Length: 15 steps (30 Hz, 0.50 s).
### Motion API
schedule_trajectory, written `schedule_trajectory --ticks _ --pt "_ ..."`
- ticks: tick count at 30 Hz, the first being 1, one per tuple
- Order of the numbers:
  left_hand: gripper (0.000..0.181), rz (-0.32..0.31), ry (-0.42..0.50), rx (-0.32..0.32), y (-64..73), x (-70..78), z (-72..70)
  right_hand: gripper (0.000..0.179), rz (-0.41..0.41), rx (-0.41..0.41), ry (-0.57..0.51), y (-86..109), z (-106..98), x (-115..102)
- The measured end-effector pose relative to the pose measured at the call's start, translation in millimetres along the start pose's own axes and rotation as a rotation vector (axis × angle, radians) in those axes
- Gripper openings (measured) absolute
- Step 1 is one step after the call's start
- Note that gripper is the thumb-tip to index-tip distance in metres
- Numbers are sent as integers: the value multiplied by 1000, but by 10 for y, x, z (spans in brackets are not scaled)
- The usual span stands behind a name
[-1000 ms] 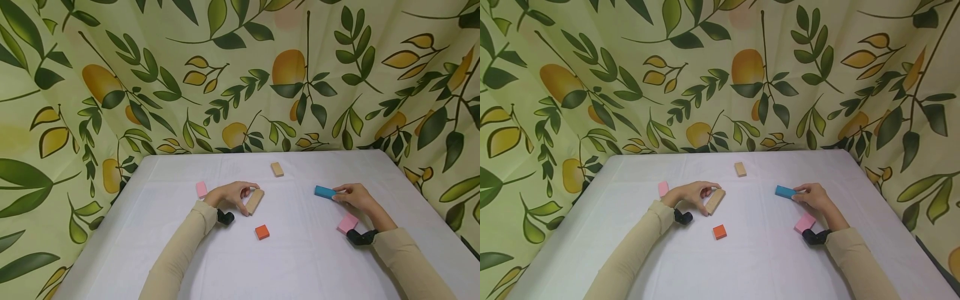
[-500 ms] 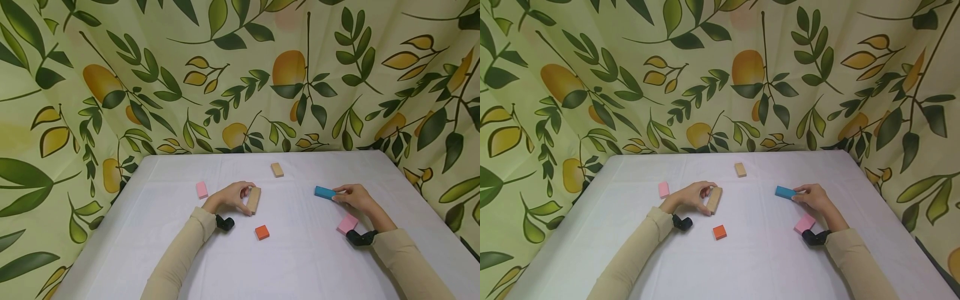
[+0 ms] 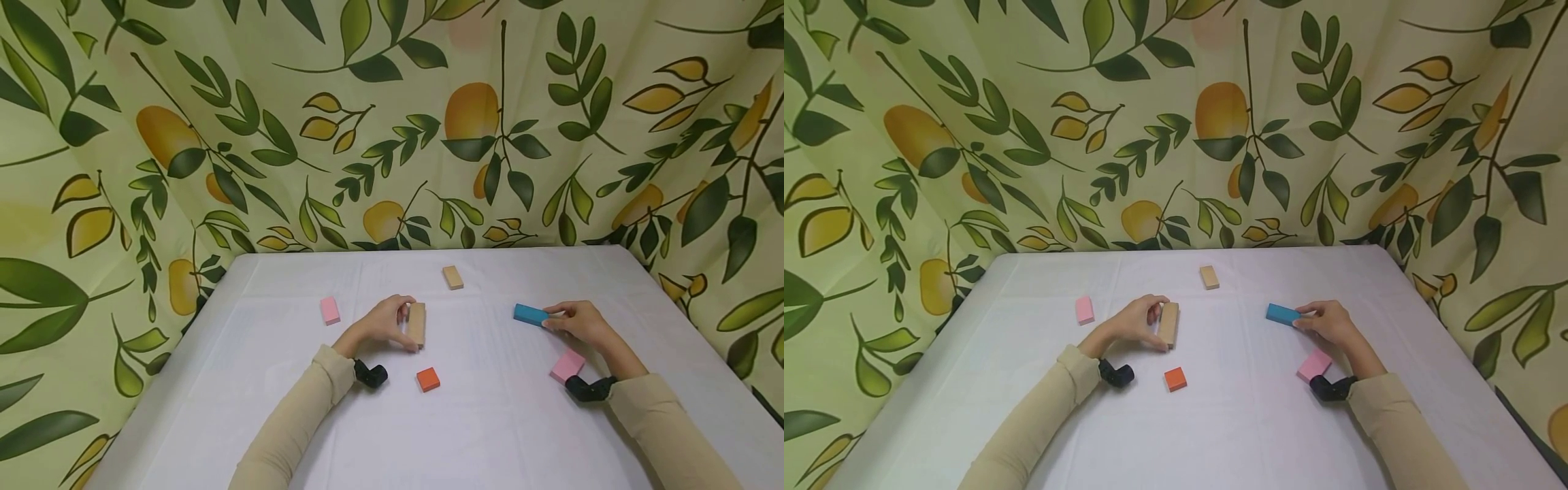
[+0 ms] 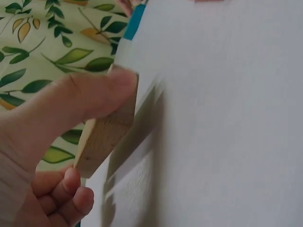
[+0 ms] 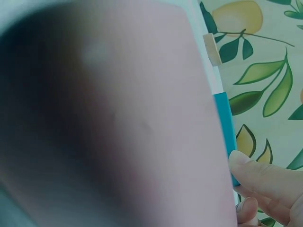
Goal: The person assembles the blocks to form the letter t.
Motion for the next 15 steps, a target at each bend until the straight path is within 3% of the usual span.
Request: schedule_trajectory --ticks 7,15 --pt "88 -58 74 57 28 40 101 52 -1 2 -1 7 -3 3" --pt "89 -99 64 65 33 74 196 53 11 2 2 10 2 -10"
Point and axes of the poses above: each hand's wrist, its own y-axis away from the middle knuckle, its own z-axis out of the palm, x = y × z, the point moved 2 cm from there along -y, towards the middle knuckle, and after that the axes turned 15 degrees about -z, right-handed, at the moved point
